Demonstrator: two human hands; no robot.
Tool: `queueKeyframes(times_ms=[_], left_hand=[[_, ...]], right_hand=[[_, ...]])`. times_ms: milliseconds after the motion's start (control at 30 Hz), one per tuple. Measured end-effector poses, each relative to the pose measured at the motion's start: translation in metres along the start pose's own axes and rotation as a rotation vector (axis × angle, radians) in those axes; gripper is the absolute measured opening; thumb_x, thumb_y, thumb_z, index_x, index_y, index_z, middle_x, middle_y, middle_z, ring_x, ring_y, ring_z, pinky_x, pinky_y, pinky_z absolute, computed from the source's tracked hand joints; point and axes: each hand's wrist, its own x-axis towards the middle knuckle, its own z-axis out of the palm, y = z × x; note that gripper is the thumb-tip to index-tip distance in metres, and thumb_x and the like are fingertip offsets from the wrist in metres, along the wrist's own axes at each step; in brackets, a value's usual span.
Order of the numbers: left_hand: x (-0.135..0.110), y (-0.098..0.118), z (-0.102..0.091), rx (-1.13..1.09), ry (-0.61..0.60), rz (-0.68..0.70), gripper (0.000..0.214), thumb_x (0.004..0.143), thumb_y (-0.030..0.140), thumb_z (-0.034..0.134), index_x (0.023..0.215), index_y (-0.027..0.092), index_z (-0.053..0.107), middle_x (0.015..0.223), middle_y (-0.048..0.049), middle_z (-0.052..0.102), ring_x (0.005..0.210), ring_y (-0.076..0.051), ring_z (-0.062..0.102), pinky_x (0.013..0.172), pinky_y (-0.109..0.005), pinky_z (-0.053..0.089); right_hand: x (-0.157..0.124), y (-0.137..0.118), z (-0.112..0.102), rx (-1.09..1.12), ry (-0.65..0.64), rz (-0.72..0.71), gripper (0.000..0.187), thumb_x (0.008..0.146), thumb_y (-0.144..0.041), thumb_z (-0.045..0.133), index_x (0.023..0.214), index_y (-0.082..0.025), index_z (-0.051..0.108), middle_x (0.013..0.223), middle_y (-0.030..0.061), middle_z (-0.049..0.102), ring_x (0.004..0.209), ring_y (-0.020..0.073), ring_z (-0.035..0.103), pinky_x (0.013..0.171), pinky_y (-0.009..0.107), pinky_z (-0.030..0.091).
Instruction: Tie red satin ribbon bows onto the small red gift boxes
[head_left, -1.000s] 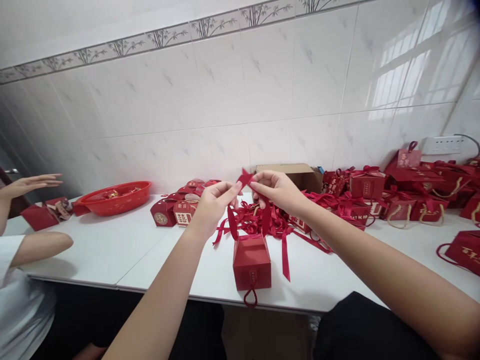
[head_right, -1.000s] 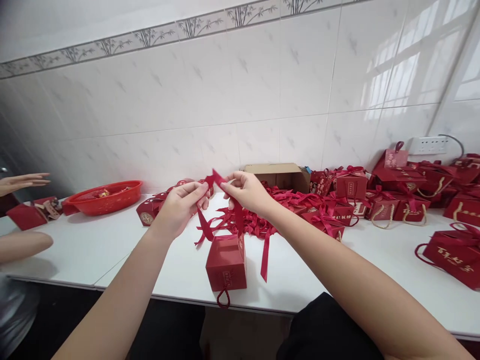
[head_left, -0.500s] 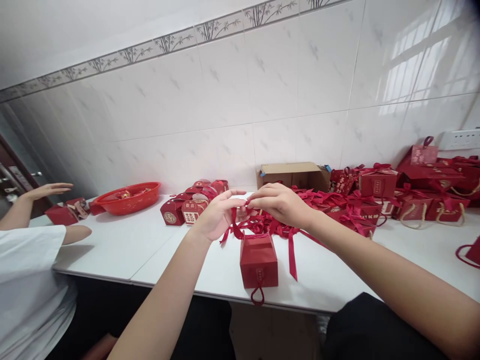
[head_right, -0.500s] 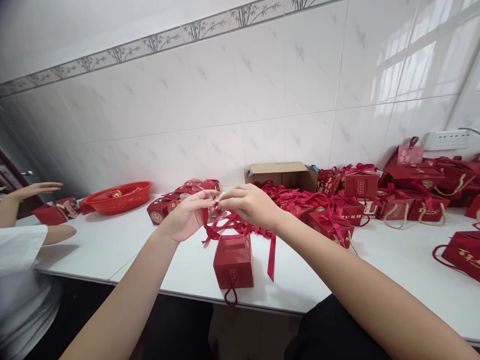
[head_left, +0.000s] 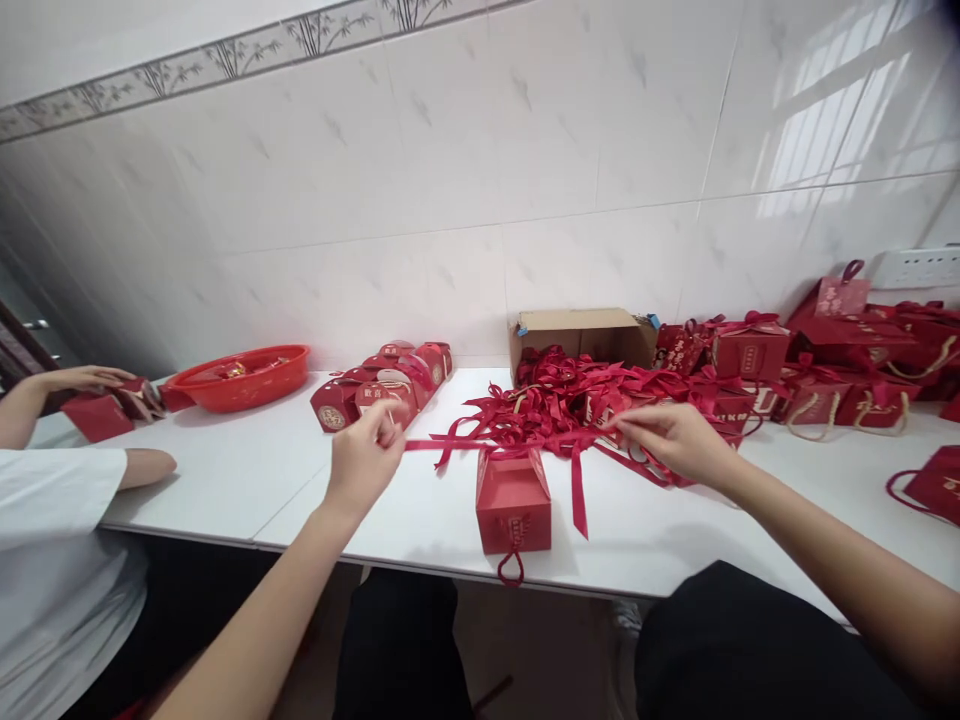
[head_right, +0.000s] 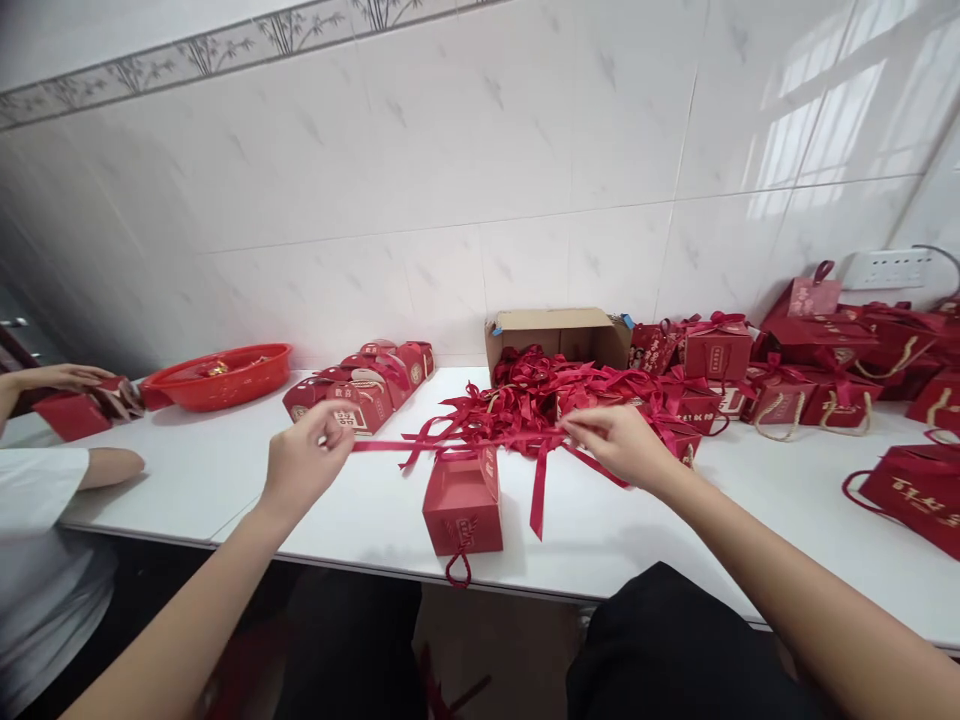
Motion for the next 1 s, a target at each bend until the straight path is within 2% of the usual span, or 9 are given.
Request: queueKeyframes(times_ms=[133, 233, 333, 433, 500, 633, 700, 800, 1000], left_hand=[[-0.039, -0.064, 0.004, 0.114, -0.238, -0.084, 0.025, 0.068, 0.017, 0.047, 0.088, 0.023, 0.061, 0.050, 0.0069, 0.032, 0.047, -0.013, 0.038, 0.056, -0.024, 0.034], [-0.052, -0.081, 0.015, 0.113, -0.383, -0.122, 0.025, 0.071, 0.021, 0.047, 0.092, 0.024, 0.059, 0.050, 0.0065, 0.035, 0.048, -0.015, 0.041, 0.057, -0.026, 0.035], [-0.047, -0.065, 0.024, 0.105, -0.349, -0.113, 0.026, 0.071, 0.027, 0.055, 0.097, 0.024, 0.057, 0.059, 0.0030, 0.052, 0.060, -0.019, 0.053, 0.070, -0.031, 0.039], [-0.037, -0.032, 0.033, -0.068, -0.287, -0.170, 0.026, 0.074, 0.037, 0.059, 0.095, 0.022, 0.056, 0.079, -0.0033, 0.063, 0.081, -0.023, 0.059, 0.079, -0.035, 0.040], [-0.033, -0.009, 0.041, -0.316, -0.367, -0.237, 0.024, 0.076, 0.042, 0.059, 0.087, 0.021, 0.055, 0.086, -0.0050, 0.063, 0.087, -0.022, 0.060, 0.079, -0.033, 0.043], [-0.035, 0.022, 0.059, -0.595, -0.511, -0.284, 0.028, 0.071, 0.041, 0.065, 0.086, 0.020, 0.055, 0.094, -0.0049, 0.061, 0.092, -0.021, 0.059, 0.081, -0.034, 0.047], [-0.038, 0.028, 0.065, -0.582, -0.536, -0.267, 0.029, 0.070, 0.039, 0.067, 0.089, 0.021, 0.056, 0.102, -0.0063, 0.059, 0.096, -0.022, 0.057, 0.083, -0.037, 0.047], [-0.040, 0.028, 0.069, -0.543, -0.545, -0.237, 0.029, 0.070, 0.036, 0.067, 0.092, 0.020, 0.056, 0.107, -0.0078, 0.056, 0.099, -0.023, 0.056, 0.085, -0.040, 0.047], [-0.040, 0.029, 0.070, -0.635, -0.557, -0.259, 0.026, 0.070, 0.031, 0.067, 0.089, 0.020, 0.053, 0.100, -0.0059, 0.056, 0.099, -0.022, 0.055, 0.088, -0.040, 0.047]], right_hand=[[-0.028, 0.048, 0.002, -0.132, -0.200, 0.238, 0.035, 0.084, -0.043, 0.047, 0.082, -0.020, 0.074, 0.074, 0.0064, 0.073, 0.070, 0.0242, 0.066, 0.063, 0.033, 0.048], [-0.027, 0.054, 0.009, -0.166, -0.296, 0.254, 0.030, 0.082, -0.041, 0.049, 0.081, -0.021, 0.072, 0.082, 0.0079, 0.073, 0.077, 0.0264, 0.066, 0.068, 0.035, 0.047], [-0.006, 0.032, 0.013, -0.158, -0.235, 0.167, 0.031, 0.081, -0.045, 0.051, 0.092, -0.022, 0.069, 0.098, 0.0092, 0.070, 0.088, 0.0274, 0.064, 0.074, 0.036, 0.047], [0.017, -0.004, 0.021, -0.106, -0.197, 0.117, 0.040, 0.087, -0.052, 0.041, 0.096, -0.020, 0.064, 0.096, 0.0088, 0.068, 0.084, 0.0238, 0.062, 0.072, 0.034, 0.046], [0.029, -0.024, 0.031, -0.067, -0.288, 0.087, 0.045, 0.087, -0.056, 0.040, 0.096, -0.019, 0.064, 0.091, 0.0092, 0.068, 0.080, 0.0228, 0.061, 0.071, 0.034, 0.046], [0.038, -0.043, 0.055, 0.000, -0.500, -0.108, 0.066, 0.075, -0.059, 0.059, 0.129, -0.023, 0.050, 0.102, 0.0090, 0.065, 0.087, 0.0230, 0.059, 0.072, 0.032, 0.044], [0.040, -0.045, 0.063, -0.007, -0.561, -0.197, 0.069, 0.076, -0.058, 0.059, 0.135, -0.025, 0.045, 0.099, 0.0069, 0.064, 0.084, 0.0212, 0.059, 0.071, 0.030, 0.043], [0.042, -0.045, 0.070, -0.050, -0.627, -0.246, 0.055, 0.080, -0.051, 0.056, 0.127, -0.024, 0.051, 0.076, 0.0012, 0.062, 0.067, 0.0161, 0.056, 0.062, 0.026, 0.039], [0.041, -0.047, 0.076, -0.089, -0.594, -0.214, 0.036, 0.079, -0.039, 0.056, 0.110, -0.021, 0.052, 0.066, -0.0026, 0.055, 0.056, 0.0133, 0.050, 0.053, 0.023, 0.033]])
